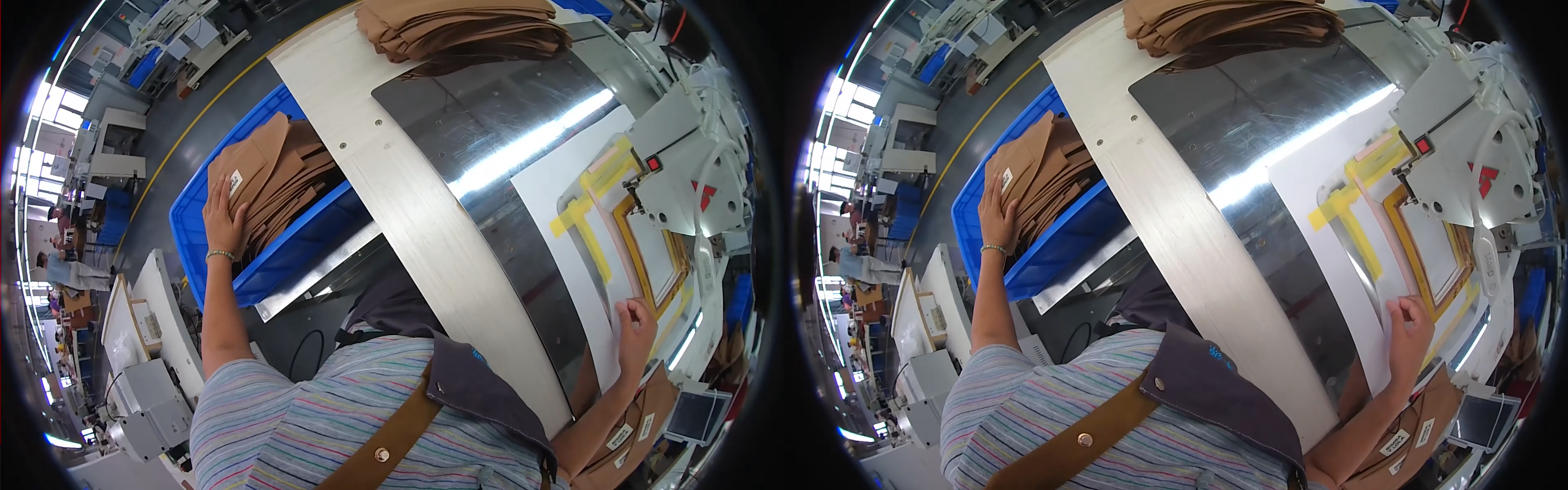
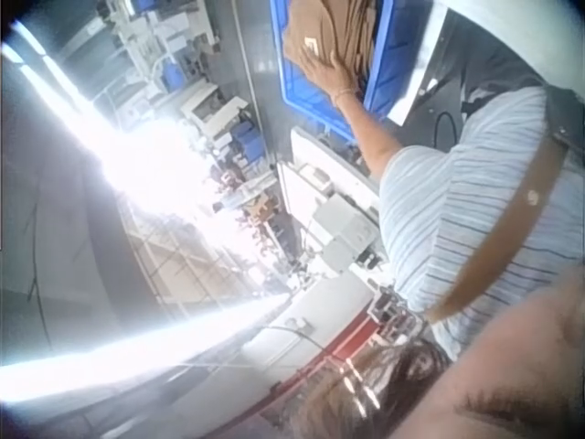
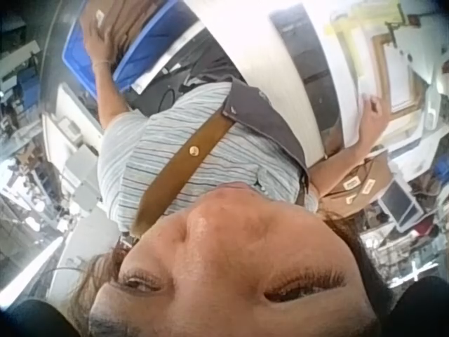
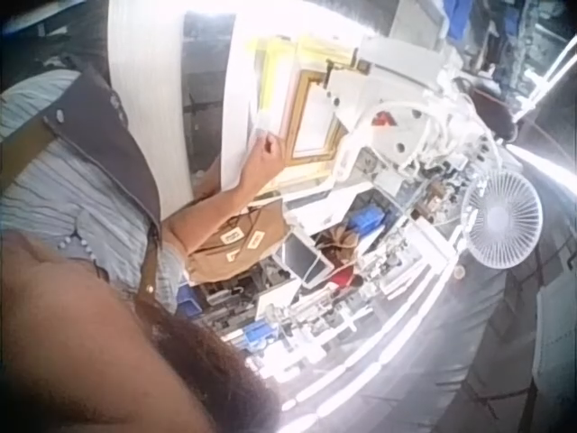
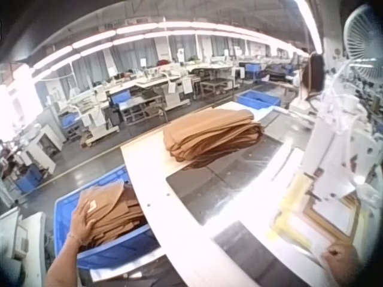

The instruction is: Sewing branded leather labels onto brown leather panels using an industrial sewing machine.

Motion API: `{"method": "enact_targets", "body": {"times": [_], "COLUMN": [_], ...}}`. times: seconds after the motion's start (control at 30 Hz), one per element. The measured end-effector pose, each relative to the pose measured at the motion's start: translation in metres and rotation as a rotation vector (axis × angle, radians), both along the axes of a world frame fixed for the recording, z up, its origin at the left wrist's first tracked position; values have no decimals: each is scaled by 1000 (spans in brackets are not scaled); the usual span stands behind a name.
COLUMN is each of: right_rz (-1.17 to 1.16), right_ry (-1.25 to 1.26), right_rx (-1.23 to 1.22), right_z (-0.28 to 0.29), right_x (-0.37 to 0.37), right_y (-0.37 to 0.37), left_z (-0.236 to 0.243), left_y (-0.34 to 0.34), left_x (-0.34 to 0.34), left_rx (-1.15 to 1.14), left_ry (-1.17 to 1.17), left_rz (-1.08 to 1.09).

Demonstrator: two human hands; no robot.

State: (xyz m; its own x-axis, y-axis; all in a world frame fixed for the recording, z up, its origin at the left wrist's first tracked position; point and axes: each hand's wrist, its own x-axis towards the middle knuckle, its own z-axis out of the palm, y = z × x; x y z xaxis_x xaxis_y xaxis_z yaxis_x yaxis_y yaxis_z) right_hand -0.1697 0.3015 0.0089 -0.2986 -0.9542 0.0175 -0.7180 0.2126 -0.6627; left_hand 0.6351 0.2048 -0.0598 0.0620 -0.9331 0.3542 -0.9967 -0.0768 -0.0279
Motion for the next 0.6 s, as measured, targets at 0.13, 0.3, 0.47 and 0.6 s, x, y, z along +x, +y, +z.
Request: {"method": "enact_targets", "body": {"times": [0.13, 0.3, 0.47, 0.6], "right_rz": [9, -77, -134, -104], "right_ry": [84, -46, -181, -374], "right_rx": [-99, -114, -44, -153], "right_z": [-8, 4, 14, 31], "right_x": [-21, 1, 2, -17], "right_y": [20, -1, -15, -10], "left_z": [-2, 18, 70, 73], "left_y": [-7, -82, -164, -166], "left_x": [-14, -85, -249, -403], "left_rx": [12, -316, -298, 55], "left_ry": [-31, -61, 298, 478], "left_rz": [-152, -436, -895, -1304]}}
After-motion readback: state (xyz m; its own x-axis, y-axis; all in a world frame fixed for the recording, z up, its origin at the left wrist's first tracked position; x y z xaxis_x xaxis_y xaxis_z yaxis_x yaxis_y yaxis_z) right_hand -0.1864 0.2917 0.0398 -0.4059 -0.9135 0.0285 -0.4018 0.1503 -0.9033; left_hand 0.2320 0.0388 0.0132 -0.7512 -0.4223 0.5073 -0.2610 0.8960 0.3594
